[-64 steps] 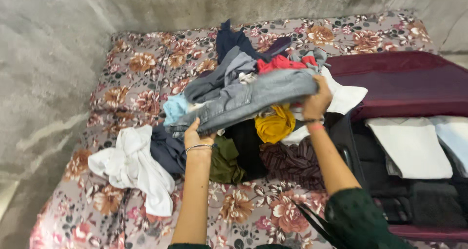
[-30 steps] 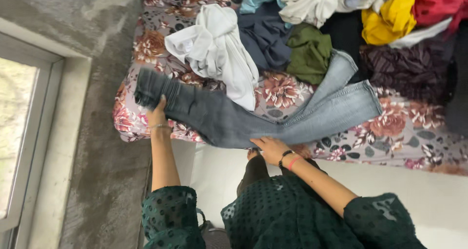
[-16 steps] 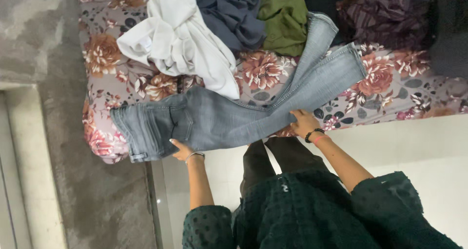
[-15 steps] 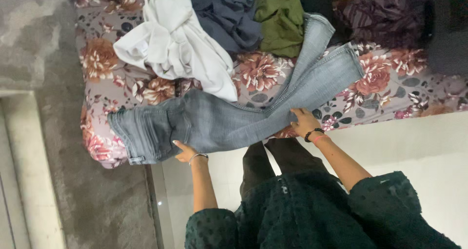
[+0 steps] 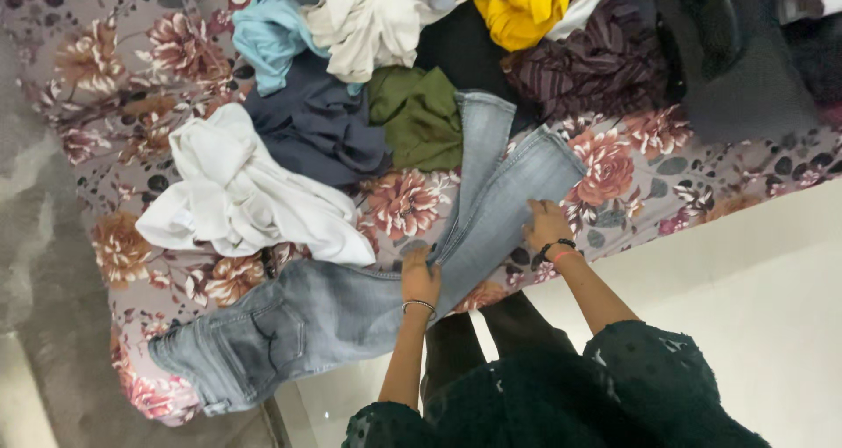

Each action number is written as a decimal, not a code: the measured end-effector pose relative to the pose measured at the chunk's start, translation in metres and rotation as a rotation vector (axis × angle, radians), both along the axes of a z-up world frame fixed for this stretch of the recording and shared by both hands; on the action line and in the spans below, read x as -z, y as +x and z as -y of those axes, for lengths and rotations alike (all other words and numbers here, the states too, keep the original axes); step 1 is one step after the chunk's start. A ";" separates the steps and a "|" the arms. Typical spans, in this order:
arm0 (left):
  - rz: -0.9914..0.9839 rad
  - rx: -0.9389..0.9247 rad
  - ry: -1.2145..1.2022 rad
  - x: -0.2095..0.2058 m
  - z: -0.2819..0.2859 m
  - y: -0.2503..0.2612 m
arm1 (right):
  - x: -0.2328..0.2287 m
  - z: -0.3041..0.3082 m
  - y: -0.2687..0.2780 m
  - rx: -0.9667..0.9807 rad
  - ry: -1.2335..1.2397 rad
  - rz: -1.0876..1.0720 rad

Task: The person folds various items of clothing, such as jeans and shirts, by hand on a bed and places them into an open suitcase.

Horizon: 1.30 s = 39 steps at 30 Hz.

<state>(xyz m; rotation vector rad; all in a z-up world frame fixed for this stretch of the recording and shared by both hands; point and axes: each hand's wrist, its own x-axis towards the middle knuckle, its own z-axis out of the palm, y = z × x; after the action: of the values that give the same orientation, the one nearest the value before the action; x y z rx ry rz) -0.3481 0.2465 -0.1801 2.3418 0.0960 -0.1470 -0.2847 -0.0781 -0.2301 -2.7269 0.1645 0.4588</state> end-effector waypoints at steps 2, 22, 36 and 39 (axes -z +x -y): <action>-0.117 0.035 -0.005 0.018 0.016 0.023 | 0.010 0.025 0.020 0.021 -0.019 0.037; -0.414 0.238 0.099 0.036 0.175 0.205 | 0.006 0.119 0.045 0.353 0.518 -0.024; -0.117 0.637 -0.315 0.055 0.355 0.174 | -0.046 0.250 -0.073 0.630 0.796 -0.114; -0.392 0.551 -0.108 0.080 0.333 0.182 | -0.030 0.242 -0.069 0.507 0.806 -0.049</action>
<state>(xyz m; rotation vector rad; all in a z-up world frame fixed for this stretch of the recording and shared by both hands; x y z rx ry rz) -0.1657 -0.0864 -0.2597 2.1478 -0.3597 -0.8583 -0.3542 -0.3201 -0.2006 -1.8009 0.5364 0.3390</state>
